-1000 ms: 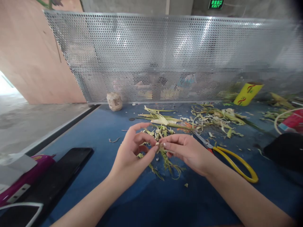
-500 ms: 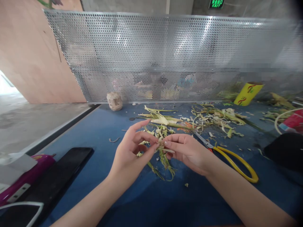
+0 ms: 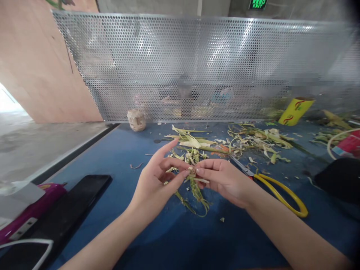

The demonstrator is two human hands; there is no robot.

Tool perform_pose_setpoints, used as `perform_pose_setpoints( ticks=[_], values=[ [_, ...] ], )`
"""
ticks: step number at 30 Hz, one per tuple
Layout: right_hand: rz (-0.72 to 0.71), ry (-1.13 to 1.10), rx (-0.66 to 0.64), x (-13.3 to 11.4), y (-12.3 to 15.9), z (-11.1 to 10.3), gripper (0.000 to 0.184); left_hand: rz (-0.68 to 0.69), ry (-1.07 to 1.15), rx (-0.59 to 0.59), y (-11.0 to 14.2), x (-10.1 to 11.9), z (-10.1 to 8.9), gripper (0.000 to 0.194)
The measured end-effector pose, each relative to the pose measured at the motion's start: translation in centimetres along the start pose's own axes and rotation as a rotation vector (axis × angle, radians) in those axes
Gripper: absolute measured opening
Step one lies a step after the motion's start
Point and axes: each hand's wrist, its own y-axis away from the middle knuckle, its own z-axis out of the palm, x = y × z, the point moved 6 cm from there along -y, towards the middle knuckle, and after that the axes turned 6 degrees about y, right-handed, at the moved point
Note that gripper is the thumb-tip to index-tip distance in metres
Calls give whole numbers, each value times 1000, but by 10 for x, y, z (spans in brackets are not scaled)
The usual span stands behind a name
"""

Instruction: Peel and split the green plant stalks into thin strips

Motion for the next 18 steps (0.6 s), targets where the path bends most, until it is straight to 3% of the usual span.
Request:
perform_pose_setpoints(
  ticks=[11, 18],
  values=[
    [60, -28, -36, 2, 1, 3, 11, -31, 102, -65, -1, -2, 1, 59],
    [22, 68, 19, 1, 2, -2, 12, 43, -94, -30, 1, 3, 0, 60]
  ],
)
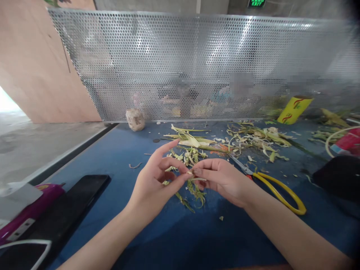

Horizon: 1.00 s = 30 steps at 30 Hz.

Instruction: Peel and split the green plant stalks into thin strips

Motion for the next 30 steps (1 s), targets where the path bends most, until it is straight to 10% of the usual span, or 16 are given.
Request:
perform_pose_setpoints(
  ticks=[18, 30],
  values=[
    [-44, 189, 103, 0, 0, -5, 18, 225, -298, 3, 6, 5, 2, 70],
    [-271, 601, 225, -26, 6, -3, 8, -180, 189, 10, -3, -17, 4, 66]
  ],
)
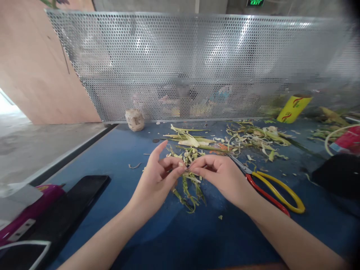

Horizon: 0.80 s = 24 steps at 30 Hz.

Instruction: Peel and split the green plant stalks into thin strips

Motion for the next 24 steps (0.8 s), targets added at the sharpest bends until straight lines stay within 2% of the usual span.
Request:
perform_pose_setpoints(
  ticks=[4, 7, 10, 18, 24],
  values=[
    [-20, 68, 29, -2, 0, -1, 8, -81, 103, -13, -1, -2, 1, 64],
    [-43, 62, 4, -4, 0, -1, 9, -81, 124, -6, -1, -1, 2, 65],
    [-74, 66, -10, -6, 1, 0, 9, -53, 117, 11, -1, 0, 1, 66],
    [-48, 118, -48, -3, 2, 4, 21, -38, 49, 14, 0, 0, 1, 72],
    [-70, 164, -32, -3, 1, 3, 15, -46, 1, 15, 2, 0, 2, 73]
  ],
)
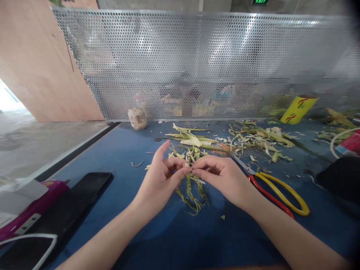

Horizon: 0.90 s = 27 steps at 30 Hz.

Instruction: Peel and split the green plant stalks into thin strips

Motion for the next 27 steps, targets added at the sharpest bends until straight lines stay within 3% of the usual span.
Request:
perform_pose_setpoints(
  ticks=[7, 27],
  values=[
    [71, 20, -40, 3, 1, 1, 17, 8, -41, 26, 0, 0, -2, 74],
    [-98, 84, 22, -6, 4, -1, 13, 103, -9, 55, 0, 6, -7, 81]
  ],
)
